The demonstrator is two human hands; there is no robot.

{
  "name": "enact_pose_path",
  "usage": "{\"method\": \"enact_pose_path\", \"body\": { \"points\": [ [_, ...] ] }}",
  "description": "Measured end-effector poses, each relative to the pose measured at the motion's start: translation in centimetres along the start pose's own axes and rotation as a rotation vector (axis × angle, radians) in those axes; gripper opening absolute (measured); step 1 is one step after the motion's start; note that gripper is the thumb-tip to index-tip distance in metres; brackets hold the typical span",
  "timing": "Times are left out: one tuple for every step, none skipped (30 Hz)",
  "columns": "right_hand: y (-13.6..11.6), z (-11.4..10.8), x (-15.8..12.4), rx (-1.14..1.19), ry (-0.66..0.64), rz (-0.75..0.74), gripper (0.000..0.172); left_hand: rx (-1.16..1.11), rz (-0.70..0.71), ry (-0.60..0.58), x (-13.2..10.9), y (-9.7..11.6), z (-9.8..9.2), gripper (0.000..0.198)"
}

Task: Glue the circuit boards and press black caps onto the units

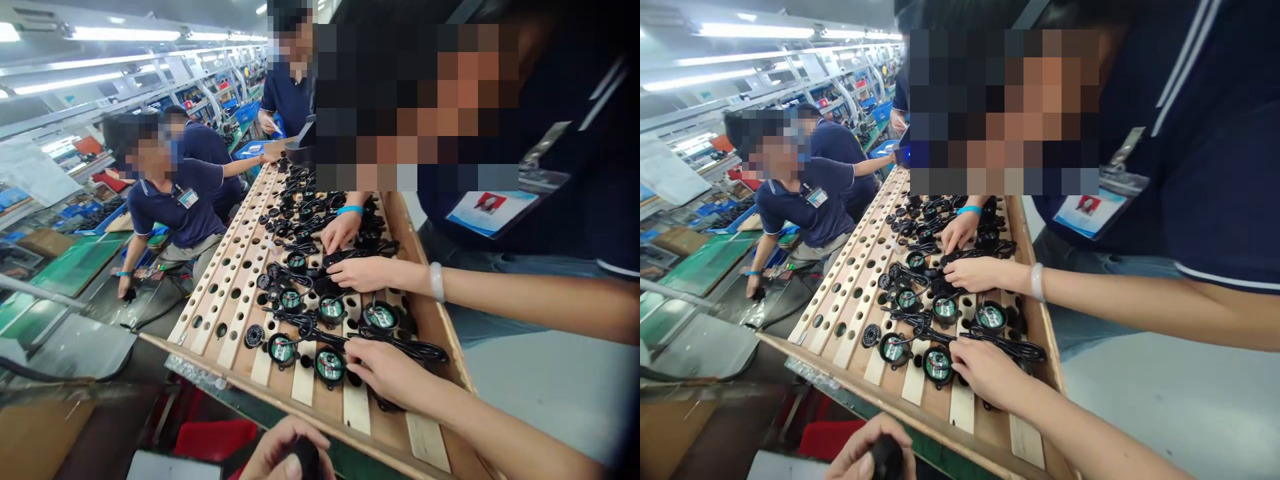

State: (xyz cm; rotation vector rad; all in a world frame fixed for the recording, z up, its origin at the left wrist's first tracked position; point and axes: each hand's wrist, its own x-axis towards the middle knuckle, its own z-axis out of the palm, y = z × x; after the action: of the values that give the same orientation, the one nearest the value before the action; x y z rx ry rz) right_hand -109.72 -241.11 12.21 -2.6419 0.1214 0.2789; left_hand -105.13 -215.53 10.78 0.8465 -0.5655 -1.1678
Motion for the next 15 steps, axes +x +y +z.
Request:
{"method": "enact_pose_path", "body": {
  "points": [
    [0.0,-0.1,-0.1,0.007,-0.004,-0.002,0.014,-0.005,-0.019,0.041,-0.1,0.2,0.3,0.046],
    [0.1,-0.1,-0.1,0.015,-0.009,-0.001,0.015,-0.029,-0.053,0.073,-0.3,0.4,0.4,0.048],
    [0.1,-0.1,-0.1,0.021,-0.013,0.0,0.015,-0.065,-0.088,0.089,-0.4,0.5,0.5,0.051],
    [0.1,-0.1,-0.1,0.024,-0.018,0.003,0.015,-0.106,-0.117,0.092,-0.4,0.6,0.5,0.053],
    [0.2,-0.1,-0.1,0.022,-0.023,0.003,0.015,-0.139,-0.13,0.09,-0.5,0.7,0.5,0.054],
    [0.3,0.0,-0.1,0.015,-0.027,-0.001,0.016,-0.141,-0.135,0.076,-0.6,0.7,0.5,0.054],
    [0.4,0.1,-0.1,0.007,-0.028,-0.006,0.016,-0.111,-0.132,0.058,-0.7,0.8,0.5,0.054],
    [0.5,0.2,-0.1,0.002,-0.023,-0.014,0.016,-0.058,-0.123,0.045,-0.7,0.8,0.5,0.053],
    [0.6,0.3,-0.1,0.002,-0.014,-0.024,0.016,-0.008,-0.115,0.035,-0.8,0.7,0.5,0.053],
    [0.8,0.5,-0.1,0.004,-0.002,-0.035,0.016,0.02,-0.114,0.039,-0.7,0.6,0.6,0.053],
    [1.0,0.6,-0.1,0.011,0.012,-0.046,0.016,0.018,-0.104,0.067,-0.7,0.5,0.8,0.05],
    [1.1,0.7,-0.1,0.018,0.026,-0.057,0.016,-0.02,-0.077,0.119,-0.6,0.4,1.0,0.044],
    [1.3,0.8,0.0,0.025,0.038,-0.068,0.016,-0.084,-0.034,0.186,-0.5,0.3,1.2,0.035],
    [1.4,0.9,0.0,0.031,0.05,-0.081,0.017,-0.148,0.002,0.226,-0.4,0.3,1.4,0.027],
    [1.4,0.9,-0.1,0.039,0.063,-0.096,0.018,-0.203,0.023,0.239,-0.4,0.4,1.7,0.021]
  ]
}}
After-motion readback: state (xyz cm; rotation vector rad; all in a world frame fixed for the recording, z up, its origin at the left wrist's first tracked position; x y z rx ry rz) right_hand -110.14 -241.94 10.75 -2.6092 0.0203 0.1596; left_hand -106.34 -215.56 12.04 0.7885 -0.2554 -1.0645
